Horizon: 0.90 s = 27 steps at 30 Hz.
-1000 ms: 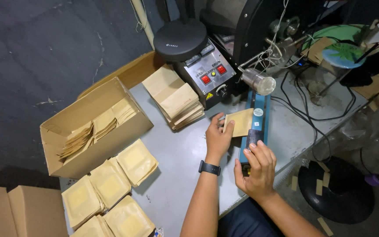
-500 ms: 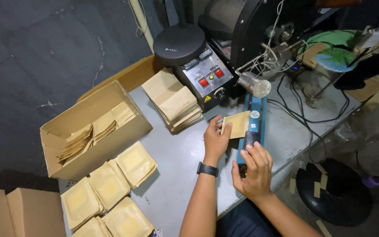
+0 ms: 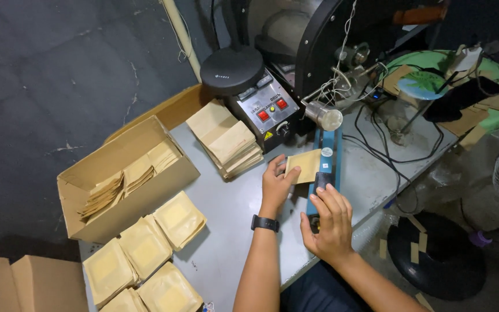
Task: The person is sealing small paper coffee pouches using a manual heat sealer and then organizing the sealed pouches into cardboard boxes.
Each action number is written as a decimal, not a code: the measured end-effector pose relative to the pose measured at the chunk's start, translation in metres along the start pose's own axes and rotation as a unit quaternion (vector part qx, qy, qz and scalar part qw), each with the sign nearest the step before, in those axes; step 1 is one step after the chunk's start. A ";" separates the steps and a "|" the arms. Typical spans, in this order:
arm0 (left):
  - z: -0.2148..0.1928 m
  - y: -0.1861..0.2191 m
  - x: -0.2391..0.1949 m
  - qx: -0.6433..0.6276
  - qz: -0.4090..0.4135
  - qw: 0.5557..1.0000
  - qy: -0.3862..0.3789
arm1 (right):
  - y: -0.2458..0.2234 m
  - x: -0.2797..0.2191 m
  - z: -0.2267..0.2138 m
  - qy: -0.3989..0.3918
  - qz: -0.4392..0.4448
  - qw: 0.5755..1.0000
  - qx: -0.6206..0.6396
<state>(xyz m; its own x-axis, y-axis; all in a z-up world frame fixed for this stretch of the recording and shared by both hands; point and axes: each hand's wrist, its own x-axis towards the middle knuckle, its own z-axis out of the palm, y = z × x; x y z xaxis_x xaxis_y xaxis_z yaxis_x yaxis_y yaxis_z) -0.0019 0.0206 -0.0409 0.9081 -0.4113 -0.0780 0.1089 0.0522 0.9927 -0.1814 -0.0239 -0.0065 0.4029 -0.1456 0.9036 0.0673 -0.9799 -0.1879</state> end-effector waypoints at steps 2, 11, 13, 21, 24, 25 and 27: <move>-0.005 -0.007 0.006 -0.029 -0.004 0.999 -0.032 | -0.005 0.005 -0.003 -0.002 0.025 1.000 0.018; -0.013 0.015 -0.007 -0.193 -0.001 0.980 -0.056 | -0.020 0.066 -0.014 0.049 0.071 0.992 0.091; -0.019 0.000 0.003 -0.198 0.010 0.978 -0.071 | -0.021 0.078 -0.017 0.050 0.076 0.990 0.105; -0.029 0.013 0.000 -0.173 0.149 0.968 -0.107 | -0.024 0.089 -0.023 0.028 0.108 0.982 0.155; -0.030 0.013 0.001 -0.128 0.191 0.968 -0.106 | -0.022 0.084 -0.019 0.032 0.106 0.982 0.151; -0.029 0.016 -0.002 -0.105 0.177 0.974 -0.094 | -0.021 0.082 -0.018 0.032 0.104 0.983 0.145; -0.028 0.021 -0.005 -0.082 0.161 0.980 -0.084 | -0.019 0.077 -0.016 0.032 0.104 0.985 0.137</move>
<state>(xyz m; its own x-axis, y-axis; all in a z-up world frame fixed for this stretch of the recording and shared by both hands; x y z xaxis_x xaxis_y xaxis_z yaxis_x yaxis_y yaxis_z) 0.0068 0.0494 -0.0217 0.8277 -0.4936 0.2670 -0.0967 0.3432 0.9343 -0.1663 -0.0186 0.0731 0.3768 -0.3552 0.8555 0.2376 -0.8556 -0.4599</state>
